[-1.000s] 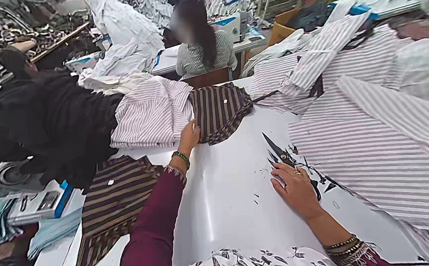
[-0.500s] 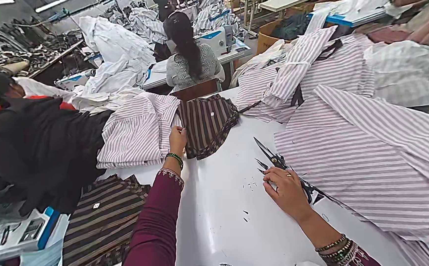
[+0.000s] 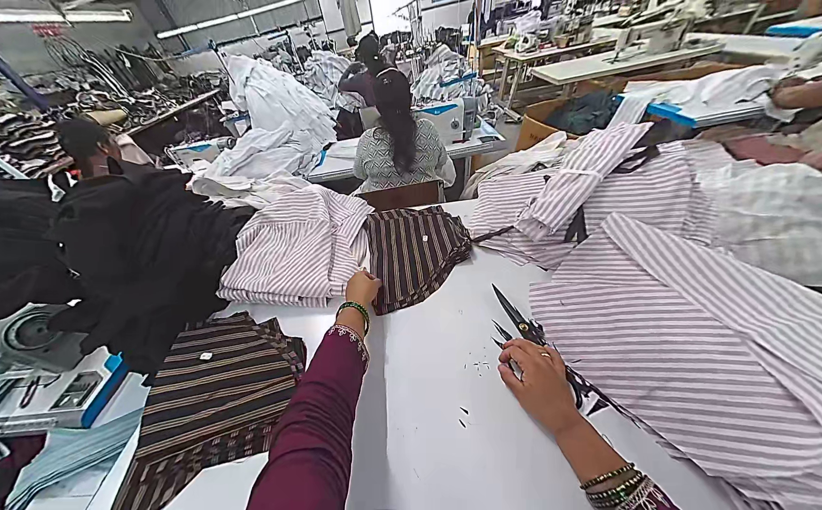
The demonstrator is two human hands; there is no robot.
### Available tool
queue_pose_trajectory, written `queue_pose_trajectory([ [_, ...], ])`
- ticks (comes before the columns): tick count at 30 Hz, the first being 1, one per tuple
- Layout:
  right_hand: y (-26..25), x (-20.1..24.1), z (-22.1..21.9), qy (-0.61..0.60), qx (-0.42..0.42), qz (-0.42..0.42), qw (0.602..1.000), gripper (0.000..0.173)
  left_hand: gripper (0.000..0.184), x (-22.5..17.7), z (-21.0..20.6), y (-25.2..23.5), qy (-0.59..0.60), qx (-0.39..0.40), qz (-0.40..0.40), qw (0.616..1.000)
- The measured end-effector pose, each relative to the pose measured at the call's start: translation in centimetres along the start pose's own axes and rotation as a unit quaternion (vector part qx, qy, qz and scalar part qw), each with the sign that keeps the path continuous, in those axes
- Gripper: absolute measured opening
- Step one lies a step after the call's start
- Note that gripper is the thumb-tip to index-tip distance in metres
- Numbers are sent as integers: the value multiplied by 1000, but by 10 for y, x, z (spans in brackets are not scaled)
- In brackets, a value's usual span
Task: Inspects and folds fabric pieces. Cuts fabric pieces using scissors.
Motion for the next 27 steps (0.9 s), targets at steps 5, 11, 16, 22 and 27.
queue_pose_trajectory([
  [5, -3, -2, -1, 1, 30, -12, 999, 15, 47, 3, -4, 3, -7, 2, 29, 1000],
  [11, -5, -2, 0, -30, 64, -34, 997, 18, 34, -5, -3, 12, 164, -40, -34, 985],
  [16, 3, 8, 10, -100, -67, 82, 989, 23, 10, 3, -32, 128, 443, -28, -86, 892],
  [22, 20, 37, 13, -178, -141, 256, 940, 37, 15, 67, -86, 256, 201, 250, -168, 932],
  [27, 36, 78, -16, -161, -32, 324, 932, 39, 24, 106, -21, 292, 128, 96, -258, 953],
])
Point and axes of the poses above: each hand's wrist, its own y-axis away from the middle knuckle, its own z-axis out of the back of the hand, x = y × z, the point moved 7 cm from there along -y, towards the middle knuckle, and after that the axes turned 10 degrees about x, right-handed, at the moved point
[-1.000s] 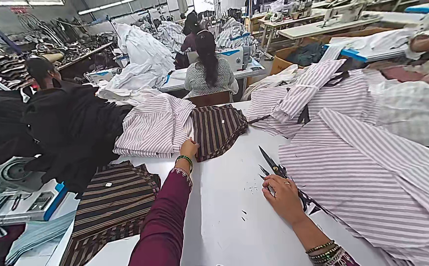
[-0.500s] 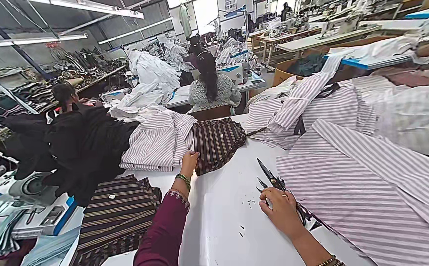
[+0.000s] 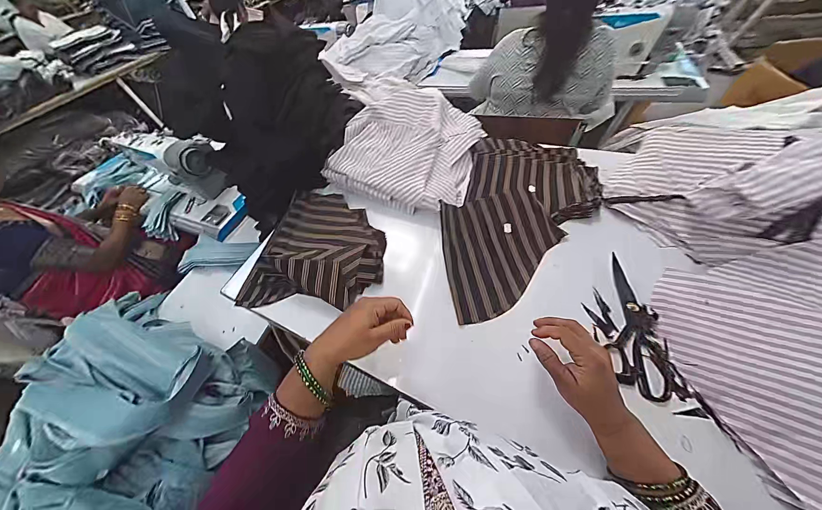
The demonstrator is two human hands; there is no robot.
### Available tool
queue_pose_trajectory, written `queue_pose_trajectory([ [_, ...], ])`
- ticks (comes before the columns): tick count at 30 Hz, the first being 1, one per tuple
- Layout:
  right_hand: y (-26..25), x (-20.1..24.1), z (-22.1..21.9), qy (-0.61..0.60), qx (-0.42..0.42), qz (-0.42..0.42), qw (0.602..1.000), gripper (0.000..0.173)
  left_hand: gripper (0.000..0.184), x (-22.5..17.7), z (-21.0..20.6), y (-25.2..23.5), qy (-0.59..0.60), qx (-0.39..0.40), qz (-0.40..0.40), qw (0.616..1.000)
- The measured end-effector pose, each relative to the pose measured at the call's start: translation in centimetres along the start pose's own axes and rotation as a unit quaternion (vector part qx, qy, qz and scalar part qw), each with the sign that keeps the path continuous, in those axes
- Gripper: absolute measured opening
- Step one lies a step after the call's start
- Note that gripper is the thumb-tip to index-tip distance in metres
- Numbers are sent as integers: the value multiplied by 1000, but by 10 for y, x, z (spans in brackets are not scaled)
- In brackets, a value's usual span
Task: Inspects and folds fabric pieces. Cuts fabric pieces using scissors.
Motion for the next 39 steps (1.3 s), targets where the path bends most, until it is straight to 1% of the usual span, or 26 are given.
queue_pose_trajectory([
  [4, -12, 19, -41, 7, 74, -22, 997, 42, 26, 14, 42, 28, -143, -46, 86, 985],
  [5, -16, 23, -52, 3, 92, -34, 995, 43, 26, 17, 59, 37, -177, -73, 106, 976],
  [7, -22, 27, -76, -2, 145, -76, 986, 43, 27, 28, 101, 55, -246, -119, 178, 945],
  [8, -22, 27, -88, 0, 182, -106, 978, 44, 31, 39, 121, 65, -278, -116, 220, 928],
  [9, -21, 27, -97, 8, 212, -128, 969, 42, 35, 50, 137, 74, -305, -95, 255, 913],
  [11, -18, 28, -108, 50, 225, -126, 965, 39, 49, 72, 152, 90, -352, -24, 287, 891],
  [13, -13, 27, -110, 65, 210, -119, 968, 42, 67, 95, 143, 101, -380, 40, 288, 878],
  [14, -10, 27, -109, 66, 200, -120, 970, 43, 70, 109, 132, 106, -386, 61, 270, 880],
  [15, -8, 26, -108, 64, 191, -126, 971, 44, 66, 123, 121, 110, -391, 71, 234, 887],
  [16, -7, 25, -107, 64, 181, -133, 972, 45, 57, 137, 113, 114, -396, 67, 186, 897],
  [17, -8, 26, -107, 67, 171, -142, 973, 47, 50, 148, 108, 118, -398, 48, 129, 907],
  [19, -9, 29, -108, 84, 149, -163, 972, 51, 37, 159, 106, 127, -400, -18, 1, 917],
  [21, -13, 34, -113, 110, 128, -180, 969, 53, 14, 156, 114, 130, -387, -74, -82, 916],
  [22, -14, 36, -116, 122, 117, -184, 968, 53, 16, 150, 122, 128, -365, -93, -94, 922],
  [24, -15, 40, -122, 145, 100, -184, 967, 50, 26, 132, 148, 116, -298, -129, -89, 942],
  [25, -16, 41, -125, 152, 94, -185, 966, 49, 29, 123, 165, 108, -272, -157, -76, 946],
  [27, -17, 44, -129, 169, 81, -187, 964, 48, 23, 106, 204, 88, -225, -223, -37, 948],
  [29, -17, 45, -130, 177, 70, -189, 963, 49, 20, 102, 245, 63, -184, -267, 16, 946],
  [30, -17, 45, -130, 180, 70, -190, 963, 49, 22, 107, 263, 50, -171, -274, 44, 945],
  [32, -16, 44, -130, 186, 68, -191, 961, 52, 28, 134, 294, 26, -139, -279, 111, 944],
  [34, -15, 44, -130, 190, 63, -194, 960, 52, 34, 169, 314, 10, -120, -279, 176, 936],
  [37, -16, 44, -130, 191, 67, -214, 956, 54, 45, 215, 327, -6, -139, -258, 248, 923],
  [39, -17, 46, -129, 188, 67, -219, 955, 53, 46, 223, 326, -11, -154, -244, 266, 920],
])
Point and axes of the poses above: each hand's wrist, its own y-axis away from the middle knuckle, its own z-axis out of the back of the hand, x = y × z, the point moved 7 cm from there along -y, towards the middle knuckle, and after that the axes turned 10 degrees about x, right-handed, at the moved point
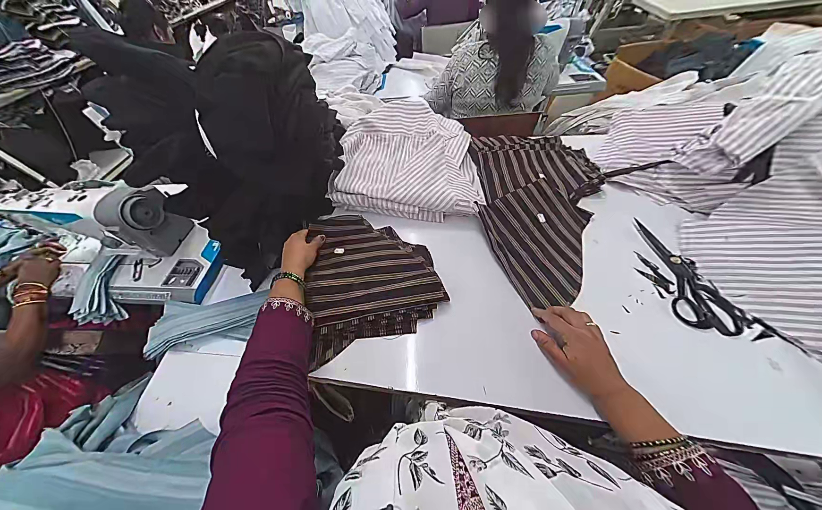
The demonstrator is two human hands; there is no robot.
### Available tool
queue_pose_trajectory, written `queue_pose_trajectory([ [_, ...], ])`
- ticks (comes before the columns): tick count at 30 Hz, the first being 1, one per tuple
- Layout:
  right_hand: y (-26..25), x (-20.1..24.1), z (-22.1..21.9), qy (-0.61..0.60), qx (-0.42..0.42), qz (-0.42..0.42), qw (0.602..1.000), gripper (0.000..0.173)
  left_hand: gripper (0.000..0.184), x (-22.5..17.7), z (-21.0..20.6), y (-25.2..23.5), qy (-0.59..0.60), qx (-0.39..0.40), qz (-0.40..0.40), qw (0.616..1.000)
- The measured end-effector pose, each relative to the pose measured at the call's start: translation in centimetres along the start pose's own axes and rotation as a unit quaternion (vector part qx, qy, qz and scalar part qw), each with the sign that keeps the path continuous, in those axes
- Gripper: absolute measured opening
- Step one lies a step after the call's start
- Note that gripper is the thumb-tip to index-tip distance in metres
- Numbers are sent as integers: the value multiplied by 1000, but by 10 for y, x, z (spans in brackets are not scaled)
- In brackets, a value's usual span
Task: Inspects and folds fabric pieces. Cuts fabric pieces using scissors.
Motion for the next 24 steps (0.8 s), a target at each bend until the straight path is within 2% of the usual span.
queue_pose_trajectory([
  [3, 3, 0, 0, 1, -8, 13, 1000, 48, 49, 4, 3, -2, 31, -30, 24, 999],
  [6, 12, 1, 1, 3, -8, 36, 999, 44, 63, 12, 20, 3, 100, -121, 28, 987],
  [8, 23, 1, 6, 5, -13, 59, 998, 42, 67, 5, 28, 14, 128, -158, -6, 979],
  [10, 35, -4, 13, 6, -22, 91, 996, 39, 57, -21, 32, 30, 135, -169, -60, 975],
  [12, 45, -17, 24, -6, 8, 117, 993, 36, 45, -68, 20, 57, 93, -139, -153, 974],
  [14, 46, -36, 40, -19, 113, 111, 987, 29, 36, -127, -21, 94, 34, -66, -260, 963],
  [16, 38, -48, 55, -35, 264, 60, 962, 20, 28, -184, -84, 132, -6, 27, -384, 923],
  [17, 34, -49, 64, -29, 284, 54, 957, 20, 26, -210, -120, 151, -12, 83, -450, 889],
  [19, 27, -39, 83, -30, 229, 55, 972, 22, 29, -254, -190, 186, -36, 169, -562, 809],
  [20, 22, -32, 87, -37, 187, 60, 980, 22, 33, -266, -220, 197, -74, 217, -568, 791],
  [22, 17, -25, 78, -58, 169, 65, 982, 23, 41, -273, -268, 208, -162, 282, -519, 790],
  [24, 23, -30, 58, -72, 250, 38, 965, 25, 41, -266, -288, 223, -191, 285, -489, 802],
])
Point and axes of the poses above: each hand's wrist, its own y-axis away from the middle knuckle, its own z-axis out of the back of the hand, x = y × z, the point moved 7 cm from there along -y, towards the middle knuckle, and after that the axes turned 10 degrees about x, right-handed, at the moved point
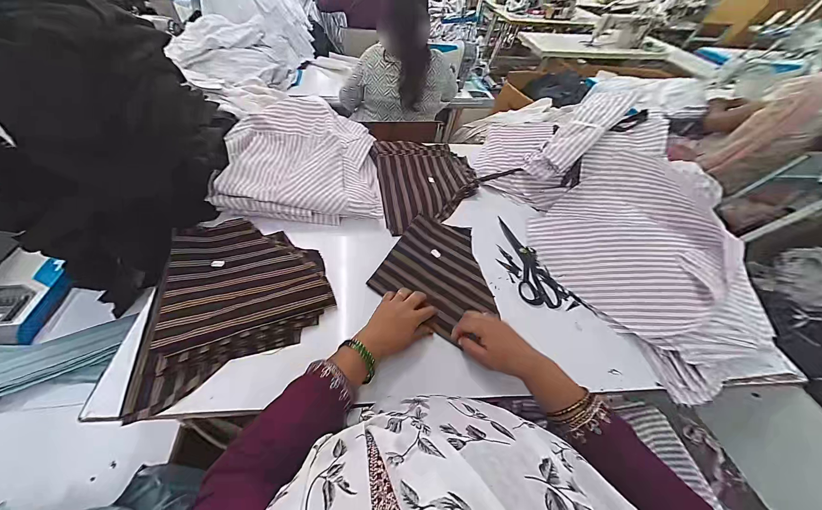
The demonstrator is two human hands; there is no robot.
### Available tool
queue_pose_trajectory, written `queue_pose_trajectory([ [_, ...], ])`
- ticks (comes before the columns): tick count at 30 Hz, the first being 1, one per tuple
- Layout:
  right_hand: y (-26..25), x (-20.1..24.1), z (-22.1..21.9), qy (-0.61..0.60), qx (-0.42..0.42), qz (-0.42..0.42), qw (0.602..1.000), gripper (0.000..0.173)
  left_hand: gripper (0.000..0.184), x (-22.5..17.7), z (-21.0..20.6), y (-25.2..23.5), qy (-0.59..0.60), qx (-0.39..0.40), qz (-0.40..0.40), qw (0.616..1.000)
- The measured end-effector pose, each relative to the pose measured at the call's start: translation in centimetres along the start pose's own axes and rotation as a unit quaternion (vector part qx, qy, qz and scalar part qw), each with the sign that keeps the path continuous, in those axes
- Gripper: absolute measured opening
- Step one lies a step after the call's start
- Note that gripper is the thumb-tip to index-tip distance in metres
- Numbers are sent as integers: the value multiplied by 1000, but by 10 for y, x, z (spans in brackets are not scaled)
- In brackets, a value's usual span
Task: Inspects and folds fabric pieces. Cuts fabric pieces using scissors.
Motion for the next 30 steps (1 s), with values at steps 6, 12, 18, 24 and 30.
queue_pose_trajectory([
  [6, 43, -25, -19, -23, 127, 32, 991, 17, 34, -13, -2, 40, 168, 10, 56, 984],
  [12, 35, -21, -15, -24, 219, 18, 975, 18, 53, 89, 48, 6, 137, -92, 392, 905],
  [18, 34, 21, 55, -47, -159, 177, 970, 20, 27, 22, 72, 9, 258, -317, 124, 904],
  [24, 38, 75, 112, -18, -317, 213, 924, 55, 52, -82, 87, 35, 247, -403, -157, 867],
  [30, 27, 75, 99, -57, -271, 280, 919, 19, 66, -74, 64, 41, 475, -312, -136, 812],
])
Point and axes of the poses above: each hand's wrist, its own y-axis away from the middle knuckle, its own z-axis out of the back of the hand, x = y × z, the point moved 7 cm from there along -y, towards the middle knuckle, and after that the axes turned 10 degrees about x, right-handed, at the moved point
